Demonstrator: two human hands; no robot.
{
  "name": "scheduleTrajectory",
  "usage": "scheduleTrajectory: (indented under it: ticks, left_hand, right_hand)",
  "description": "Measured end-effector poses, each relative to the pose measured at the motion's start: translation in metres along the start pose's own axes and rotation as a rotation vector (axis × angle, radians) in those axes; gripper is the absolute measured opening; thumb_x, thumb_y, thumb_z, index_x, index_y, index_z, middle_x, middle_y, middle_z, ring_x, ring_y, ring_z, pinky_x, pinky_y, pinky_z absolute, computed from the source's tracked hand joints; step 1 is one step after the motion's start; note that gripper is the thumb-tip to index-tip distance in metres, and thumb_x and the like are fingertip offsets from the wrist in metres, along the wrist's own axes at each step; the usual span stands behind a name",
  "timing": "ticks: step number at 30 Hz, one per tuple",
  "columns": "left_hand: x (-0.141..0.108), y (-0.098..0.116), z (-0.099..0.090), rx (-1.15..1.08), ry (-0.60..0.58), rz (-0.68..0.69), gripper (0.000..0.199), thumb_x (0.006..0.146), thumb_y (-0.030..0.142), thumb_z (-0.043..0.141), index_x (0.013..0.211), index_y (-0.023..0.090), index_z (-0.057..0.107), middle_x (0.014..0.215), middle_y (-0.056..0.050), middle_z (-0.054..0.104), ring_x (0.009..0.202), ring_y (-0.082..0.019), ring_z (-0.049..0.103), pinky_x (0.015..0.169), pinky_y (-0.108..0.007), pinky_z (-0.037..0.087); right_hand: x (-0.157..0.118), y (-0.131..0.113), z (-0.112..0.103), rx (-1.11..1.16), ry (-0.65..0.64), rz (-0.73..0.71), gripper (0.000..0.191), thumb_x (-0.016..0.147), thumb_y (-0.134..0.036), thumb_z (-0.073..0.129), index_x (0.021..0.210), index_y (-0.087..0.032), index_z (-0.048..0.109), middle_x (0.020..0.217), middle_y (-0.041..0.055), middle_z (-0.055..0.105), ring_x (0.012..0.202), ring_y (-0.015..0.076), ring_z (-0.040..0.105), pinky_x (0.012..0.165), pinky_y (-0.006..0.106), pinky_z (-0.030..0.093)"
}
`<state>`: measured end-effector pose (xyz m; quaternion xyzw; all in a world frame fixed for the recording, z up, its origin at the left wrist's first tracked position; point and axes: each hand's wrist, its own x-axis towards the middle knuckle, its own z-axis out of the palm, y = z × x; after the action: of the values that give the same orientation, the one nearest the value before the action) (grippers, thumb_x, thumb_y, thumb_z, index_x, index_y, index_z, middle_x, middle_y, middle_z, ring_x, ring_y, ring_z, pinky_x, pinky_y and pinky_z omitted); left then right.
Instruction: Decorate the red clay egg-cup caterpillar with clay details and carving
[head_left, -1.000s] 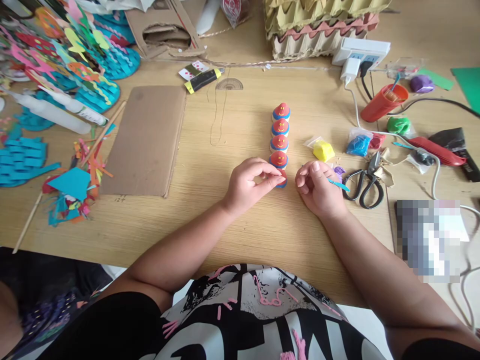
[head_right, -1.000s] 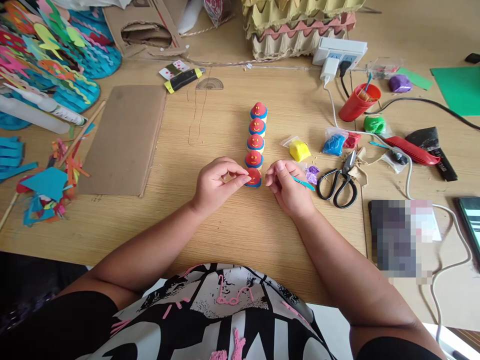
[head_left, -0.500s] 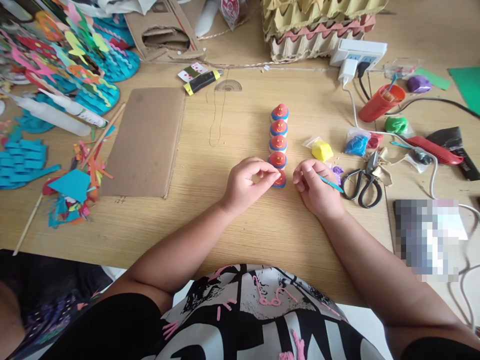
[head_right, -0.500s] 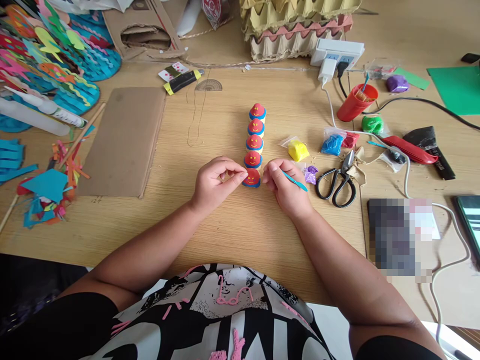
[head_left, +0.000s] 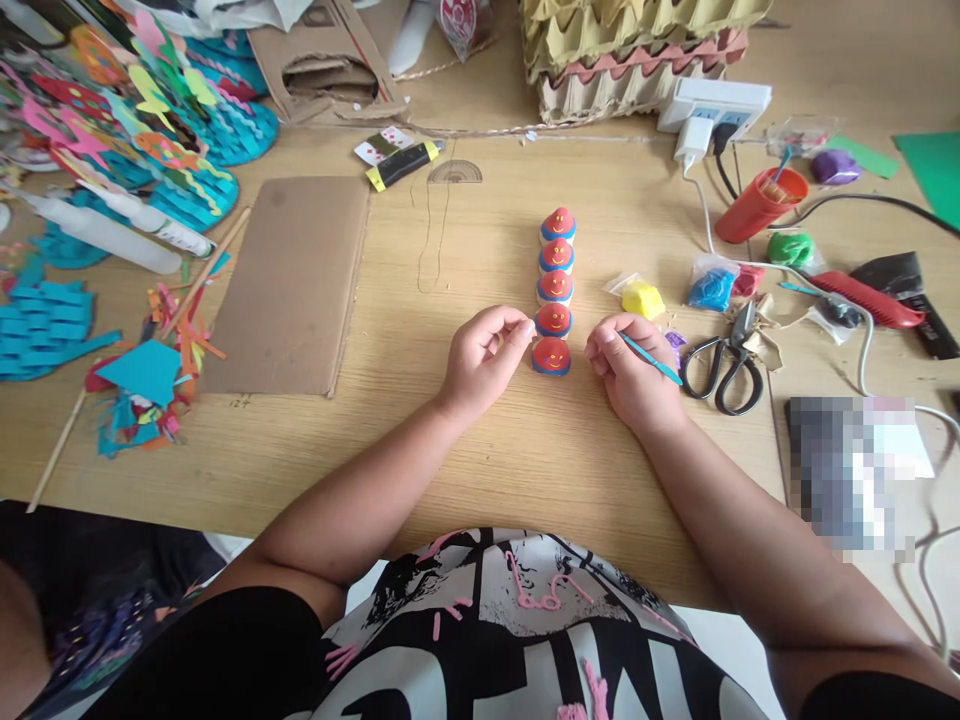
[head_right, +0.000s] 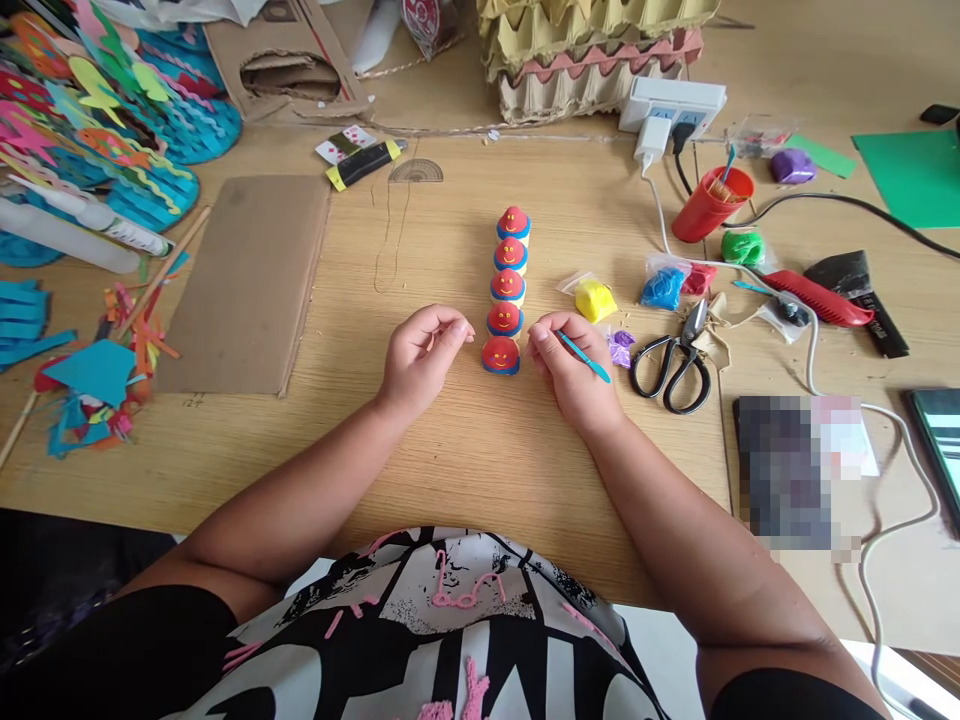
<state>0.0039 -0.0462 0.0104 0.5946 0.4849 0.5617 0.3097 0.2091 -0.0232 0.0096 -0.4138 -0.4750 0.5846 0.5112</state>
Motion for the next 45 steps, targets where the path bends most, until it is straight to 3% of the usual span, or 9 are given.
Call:
scheduleTrajectory:
  ticks: [12, 15, 18, 22, 26, 30, 34, 39, 45]
  left_hand:
    - [0.005, -0.011, -0.002, 0.167, -0.019, 0.055, 0.035, 0.107, 0.052, 0.063, 0.096, 0.021, 0.076, 0.091, -0.006, 0.079, 0.086, -0.017, 0.070, 0.082, -0.032, 0.055]
    - [0.008, -0.015, -0.002, 0.182, -0.058, 0.063, 0.032, 0.109, 0.049, 0.060, 0.104, 0.022, 0.075, 0.110, -0.010, 0.082, 0.100, -0.019, 0.073, 0.082, -0.031, 0.055]
    - [0.011, -0.016, -0.001, 0.132, -0.137, 0.062, 0.033, 0.111, 0.049, 0.055, 0.104, 0.021, 0.071, 0.133, -0.013, 0.079, 0.116, -0.021, 0.074, 0.093, -0.034, 0.057]
    - [0.014, -0.016, 0.001, 0.106, -0.231, 0.078, 0.034, 0.113, 0.048, 0.051, 0.102, 0.021, 0.068, 0.140, -0.014, 0.077, 0.126, -0.023, 0.072, 0.109, -0.040, 0.055]
    - [0.014, -0.016, 0.003, 0.105, -0.235, 0.078, 0.035, 0.113, 0.049, 0.050, 0.106, 0.021, 0.069, 0.136, -0.014, 0.078, 0.123, -0.023, 0.073, 0.109, -0.040, 0.055]
    - [0.013, -0.015, 0.003, 0.056, -0.221, 0.073, 0.035, 0.113, 0.050, 0.051, 0.111, 0.021, 0.071, 0.119, -0.011, 0.080, 0.108, -0.020, 0.074, 0.098, -0.034, 0.057]
    - [0.010, -0.011, 0.003, -0.032, -0.225, 0.034, 0.035, 0.113, 0.051, 0.052, 0.105, 0.021, 0.068, 0.105, -0.008, 0.080, 0.099, -0.017, 0.075, 0.089, -0.030, 0.058]
    - [0.007, -0.008, 0.003, -0.071, -0.228, -0.009, 0.035, 0.112, 0.054, 0.054, 0.102, 0.022, 0.066, 0.103, -0.007, 0.080, 0.097, -0.018, 0.076, 0.088, -0.030, 0.059]
    - [0.005, -0.006, 0.004, -0.103, -0.228, -0.054, 0.037, 0.111, 0.056, 0.055, 0.100, 0.022, 0.066, 0.101, -0.007, 0.079, 0.094, -0.018, 0.075, 0.087, -0.031, 0.059]
  right_hand:
    - [0.002, -0.006, 0.003, -0.386, 0.040, -0.154, 0.039, 0.093, -0.062, 0.079, 0.085, -0.024, 0.073, 0.077, 0.0019, 0.071, 0.065, 0.0146, 0.055, 0.061, 0.031, 0.044]
    - [0.004, -0.005, 0.005, -0.448, 0.037, -0.169, 0.029, 0.094, -0.050, 0.080, 0.086, -0.023, 0.073, 0.077, 0.0011, 0.070, 0.066, 0.0148, 0.055, 0.063, 0.031, 0.046]
    - [0.006, -0.003, 0.006, -0.496, 0.031, -0.191, 0.019, 0.093, -0.040, 0.079, 0.085, -0.023, 0.073, 0.075, 0.0000, 0.069, 0.066, 0.0151, 0.054, 0.062, 0.031, 0.045]
    - [0.007, 0.000, 0.006, -0.550, 0.018, -0.223, 0.018, 0.095, -0.038, 0.076, 0.085, -0.024, 0.072, 0.074, -0.0003, 0.068, 0.066, 0.0160, 0.055, 0.064, 0.032, 0.045]
    - [0.006, 0.000, 0.006, -0.563, -0.024, -0.229, 0.019, 0.097, -0.040, 0.076, 0.087, -0.024, 0.072, 0.074, 0.0004, 0.068, 0.068, 0.0171, 0.056, 0.066, 0.034, 0.045]
    - [0.002, -0.001, 0.006, -0.508, -0.090, -0.192, 0.021, 0.098, -0.043, 0.076, 0.090, -0.024, 0.073, 0.074, 0.0001, 0.068, 0.067, 0.0167, 0.057, 0.065, 0.033, 0.045]
    - [-0.002, 0.000, 0.004, -0.445, -0.162, -0.164, 0.025, 0.094, -0.048, 0.082, 0.090, -0.024, 0.074, 0.075, -0.0001, 0.070, 0.066, 0.0154, 0.058, 0.063, 0.032, 0.045]
    - [-0.005, 0.001, 0.003, -0.414, -0.157, -0.136, 0.033, 0.085, -0.054, 0.090, 0.087, -0.025, 0.075, 0.074, -0.0001, 0.072, 0.062, 0.0151, 0.057, 0.059, 0.031, 0.045]
    - [-0.005, 0.001, 0.000, -0.613, -0.207, -0.291, 0.032, 0.093, -0.054, 0.084, 0.084, -0.025, 0.074, 0.073, 0.0003, 0.071, 0.062, 0.0150, 0.055, 0.062, 0.032, 0.046]
